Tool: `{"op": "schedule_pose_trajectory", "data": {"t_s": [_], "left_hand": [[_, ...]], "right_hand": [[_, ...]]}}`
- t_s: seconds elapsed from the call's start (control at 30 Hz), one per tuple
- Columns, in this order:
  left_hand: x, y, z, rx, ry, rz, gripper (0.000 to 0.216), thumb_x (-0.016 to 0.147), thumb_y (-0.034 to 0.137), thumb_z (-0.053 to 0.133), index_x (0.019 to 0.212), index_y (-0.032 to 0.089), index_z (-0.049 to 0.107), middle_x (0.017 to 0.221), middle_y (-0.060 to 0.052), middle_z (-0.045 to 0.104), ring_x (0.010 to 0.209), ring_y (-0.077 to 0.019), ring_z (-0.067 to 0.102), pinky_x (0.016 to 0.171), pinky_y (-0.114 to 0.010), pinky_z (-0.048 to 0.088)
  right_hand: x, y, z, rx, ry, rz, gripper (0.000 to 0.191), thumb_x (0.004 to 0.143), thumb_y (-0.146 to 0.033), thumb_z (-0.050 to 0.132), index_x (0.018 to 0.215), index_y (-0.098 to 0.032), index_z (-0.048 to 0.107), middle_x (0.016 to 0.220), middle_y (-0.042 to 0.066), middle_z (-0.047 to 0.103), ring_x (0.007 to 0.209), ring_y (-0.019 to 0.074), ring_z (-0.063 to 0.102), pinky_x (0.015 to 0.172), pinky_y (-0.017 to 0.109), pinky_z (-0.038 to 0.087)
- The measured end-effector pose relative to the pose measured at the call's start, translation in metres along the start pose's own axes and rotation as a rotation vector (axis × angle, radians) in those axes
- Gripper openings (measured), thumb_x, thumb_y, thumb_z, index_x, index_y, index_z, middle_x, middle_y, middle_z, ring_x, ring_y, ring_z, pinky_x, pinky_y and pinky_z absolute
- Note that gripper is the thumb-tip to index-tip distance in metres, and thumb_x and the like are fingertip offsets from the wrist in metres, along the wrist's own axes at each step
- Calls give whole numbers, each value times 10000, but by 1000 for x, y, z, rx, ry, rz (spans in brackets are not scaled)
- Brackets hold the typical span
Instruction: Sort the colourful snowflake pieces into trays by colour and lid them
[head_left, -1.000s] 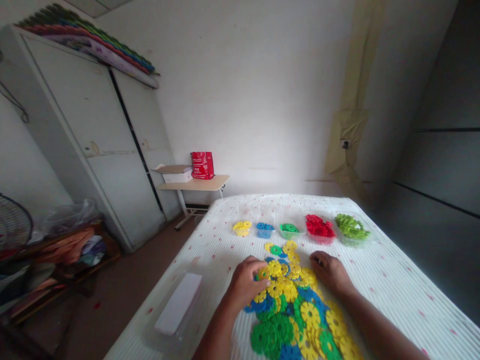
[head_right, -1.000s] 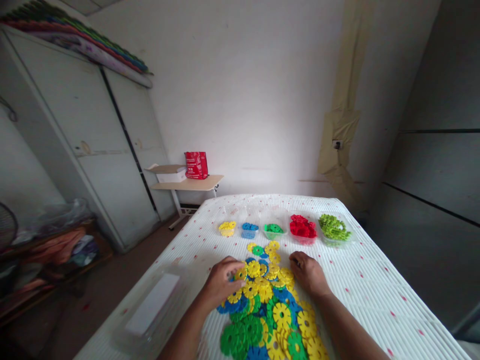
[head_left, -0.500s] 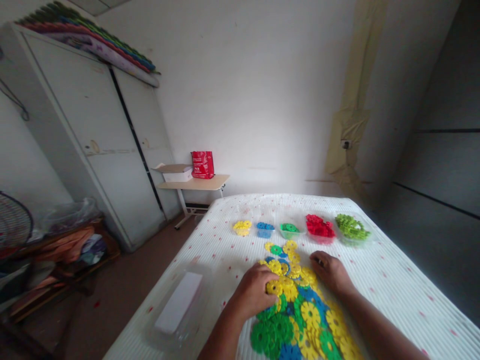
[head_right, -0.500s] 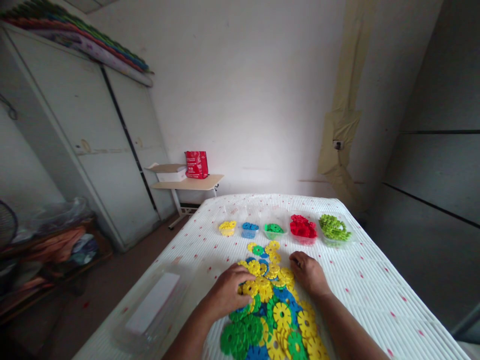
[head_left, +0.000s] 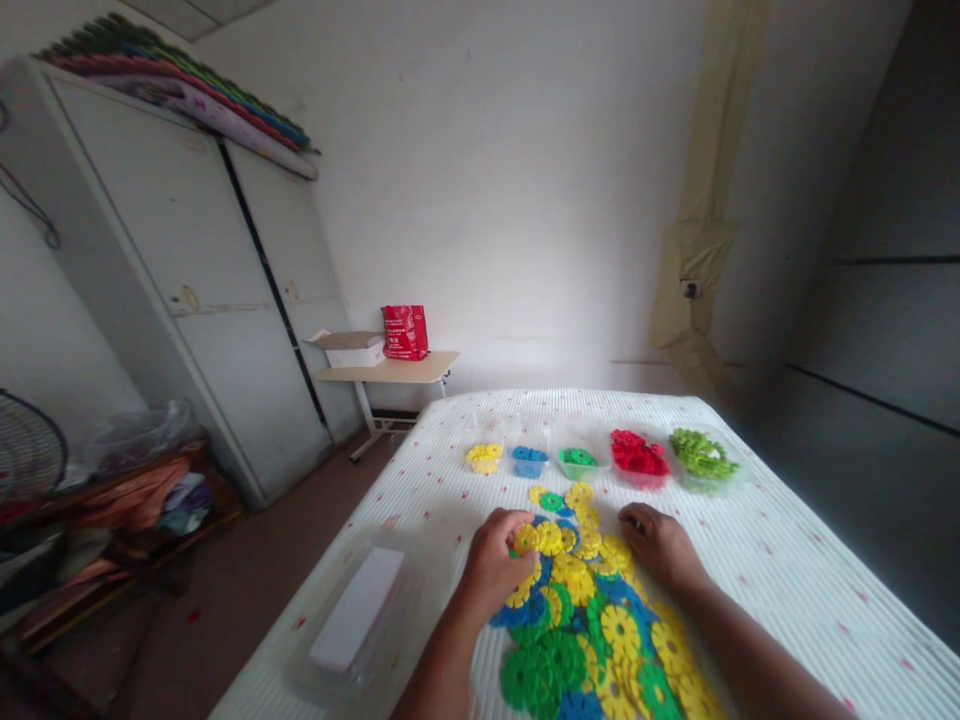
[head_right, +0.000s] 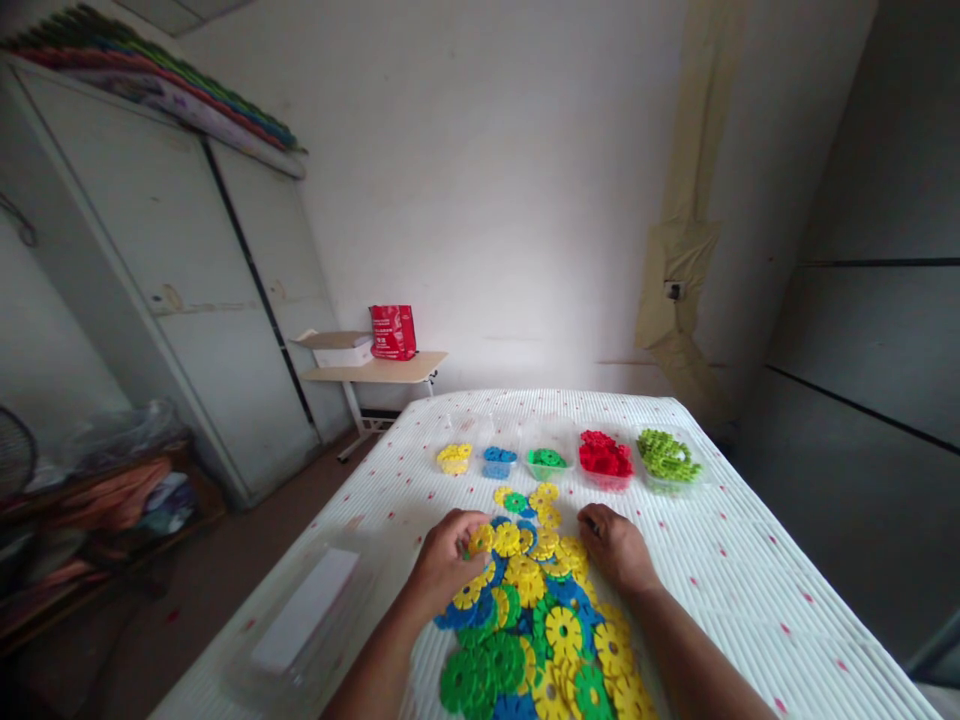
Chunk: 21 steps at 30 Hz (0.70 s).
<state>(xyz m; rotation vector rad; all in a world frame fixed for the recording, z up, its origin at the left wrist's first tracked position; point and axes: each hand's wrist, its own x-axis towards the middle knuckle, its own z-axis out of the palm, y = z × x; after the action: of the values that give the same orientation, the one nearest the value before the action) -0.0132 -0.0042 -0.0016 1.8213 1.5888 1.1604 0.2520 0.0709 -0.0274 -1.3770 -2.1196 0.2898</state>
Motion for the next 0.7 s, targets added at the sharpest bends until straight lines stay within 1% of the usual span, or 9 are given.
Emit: {"op": "schedule_pose_trajectory", "data": {"t_s": [0.1,0.17,0.23,0.3,0.47,0.6,0.7], "left_hand": [[7,-6,-4,-82,45,-125,417,608,158,597,1024,180,623,855,-7,594,716,-113,544,667,-217,453],[8,-10,-5,-122,31,-154,436,602,168,607,1039,171,615,828,-1,586,698,-110,543,651,-213,453],[8,-11,-5,-118,8,-137,452,594,165,613,1047,166,614,821,-2,586,706,-115,547,660,-218,457],[6,-10,-3,-65,-6,-98,465,588,151,613,1052,175,616,835,-6,598,739,-126,554,693,-231,462],[6,-5,2,89,-26,25,484,595,121,584,1067,225,610,976,-15,632,876,-154,568,811,-266,460],[8,-3,9,204,-4,51,466,646,145,559,1106,218,584,1071,-39,622,1008,-183,551,914,-307,430],[9,0,15,297,-18,79,458,670,152,548,1123,216,574,1083,-47,618,1043,-194,538,951,-326,409]], "right_hand": [[0,-1,-1,-15,0,6,286,781,-326,356,780,-193,610,767,43,649,689,172,595,641,256,425],[0,-2,-1,-20,0,1,287,778,-322,353,775,-191,609,765,45,648,686,171,592,638,256,423],[0,-4,-2,-22,0,-2,293,776,-317,348,774,-186,610,766,51,650,687,172,593,636,256,423],[0,-5,-3,-22,3,1,298,775,-313,344,774,-184,613,765,54,653,688,174,596,635,255,423],[0,-6,-2,-22,16,4,291,767,-302,350,763,-190,619,760,51,660,681,169,601,626,247,424],[1,-7,-2,-39,25,5,290,762,-307,353,750,-197,620,752,50,661,676,171,603,620,248,422],[1,-7,-3,-52,14,8,302,769,-320,345,751,-190,617,750,58,656,664,174,597,616,255,423]]}}
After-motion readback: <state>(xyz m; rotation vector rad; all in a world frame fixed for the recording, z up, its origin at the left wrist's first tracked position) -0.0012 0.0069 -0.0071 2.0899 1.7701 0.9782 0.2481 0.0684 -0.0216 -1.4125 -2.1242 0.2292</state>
